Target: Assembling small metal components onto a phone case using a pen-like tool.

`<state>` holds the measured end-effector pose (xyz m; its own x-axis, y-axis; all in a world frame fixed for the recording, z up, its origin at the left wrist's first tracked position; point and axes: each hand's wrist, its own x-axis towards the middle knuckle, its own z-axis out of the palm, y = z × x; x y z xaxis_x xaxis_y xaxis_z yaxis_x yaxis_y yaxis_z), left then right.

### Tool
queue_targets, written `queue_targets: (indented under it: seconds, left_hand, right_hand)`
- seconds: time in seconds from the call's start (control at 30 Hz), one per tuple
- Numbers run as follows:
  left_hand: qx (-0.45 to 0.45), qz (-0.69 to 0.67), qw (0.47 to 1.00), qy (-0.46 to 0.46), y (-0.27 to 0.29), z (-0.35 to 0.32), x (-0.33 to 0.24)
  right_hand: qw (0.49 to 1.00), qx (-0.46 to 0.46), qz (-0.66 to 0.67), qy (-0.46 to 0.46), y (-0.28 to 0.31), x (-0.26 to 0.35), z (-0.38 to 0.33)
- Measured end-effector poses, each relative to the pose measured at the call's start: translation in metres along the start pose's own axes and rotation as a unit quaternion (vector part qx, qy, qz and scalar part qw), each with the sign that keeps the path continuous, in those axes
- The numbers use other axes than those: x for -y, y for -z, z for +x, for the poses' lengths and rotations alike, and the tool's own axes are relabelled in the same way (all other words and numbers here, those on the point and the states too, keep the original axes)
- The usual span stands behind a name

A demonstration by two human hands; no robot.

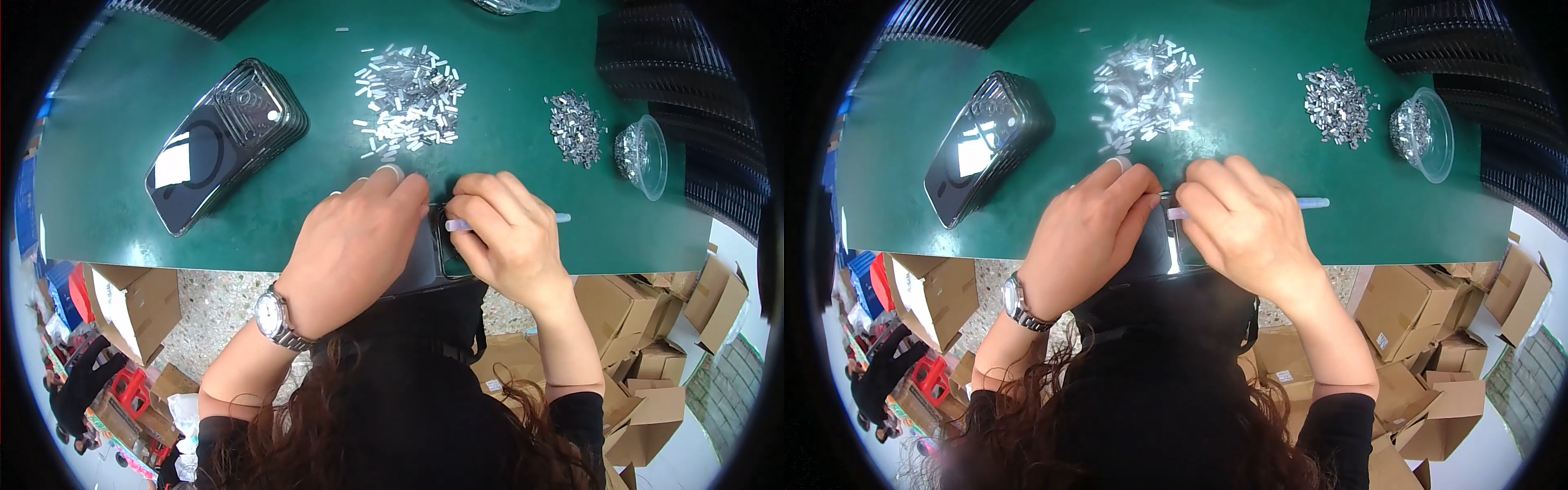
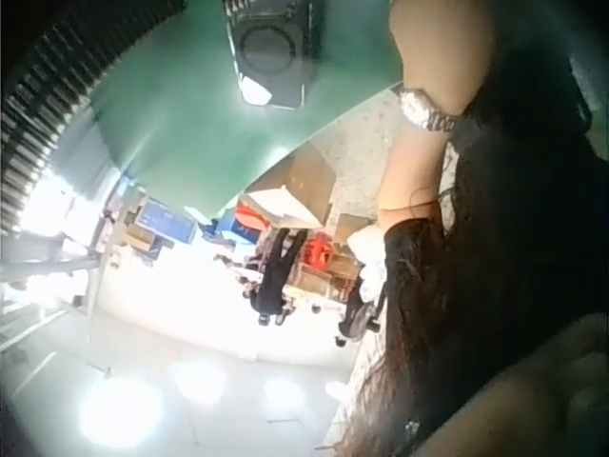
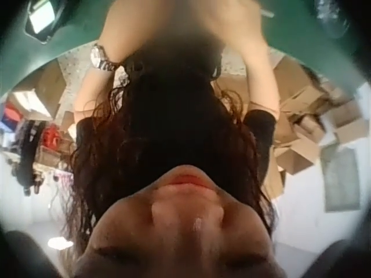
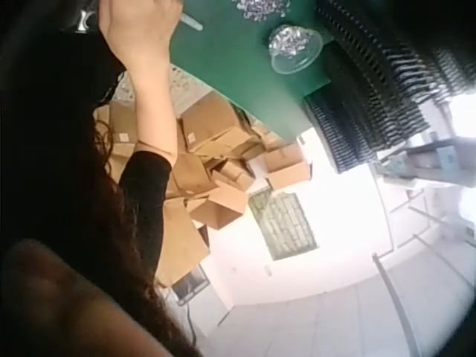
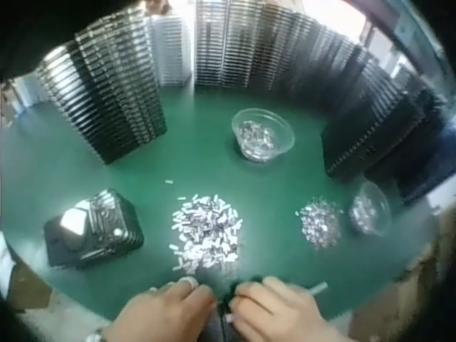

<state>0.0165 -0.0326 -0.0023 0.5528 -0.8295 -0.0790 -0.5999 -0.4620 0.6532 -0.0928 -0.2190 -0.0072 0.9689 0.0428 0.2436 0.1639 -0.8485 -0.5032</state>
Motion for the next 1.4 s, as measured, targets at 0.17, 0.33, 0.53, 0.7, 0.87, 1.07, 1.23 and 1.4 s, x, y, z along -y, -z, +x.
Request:
queue_targets:
  seconds: [0.17, 0.33, 0.53, 0.7, 0.87, 1.07, 1.23, 1.4]
  left_hand:
    - [-0.007, 0.016, 1.000, 0.001, -0.002, -0.002, -0.001]
    - [-0.014, 0.034, 0.999, -0.003, -0.004, 0.000, -0.006]
    - [-0.051, 0.107, 0.993, -0.007, -0.016, 0.000, -0.011]
    - [-0.096, 0.131, 0.986, -0.041, -0.028, -0.001, -0.004]
    - [-0.080, 0.120, 0.988, -0.047, -0.022, 0.000, -0.003]
    - [-0.071, 0.101, 0.992, -0.040, -0.021, 0.003, -0.003]
    - [-0.077, 0.105, 0.991, -0.030, -0.007, -0.003, -0.005]
    - [0.105, -0.167, 0.980, -0.033, 0.059, -0.024, -0.009]
  right_hand:
    - [1.000, -0.001, -0.024, -0.013, -0.007, 0.003, -0.002]
    - [0.994, -0.012, 0.048, -0.094, -0.011, 0.008, -0.001]
    - [0.988, -0.003, 0.105, -0.113, -0.011, 0.004, -0.004]
    - [0.987, 0.009, 0.119, -0.111, -0.001, 0.005, -0.004]
    - [0.997, 0.035, -0.059, -0.019, 0.001, 0.006, -0.003]
    - [0.998, 0.015, -0.029, -0.053, -0.009, 0.003, -0.004]
    - [0.999, -0.015, -0.027, -0.031, -0.015, 0.003, -0.005]
    - [0.986, -0.108, -0.046, 0.119, 0.007, 0.011, -0.015]
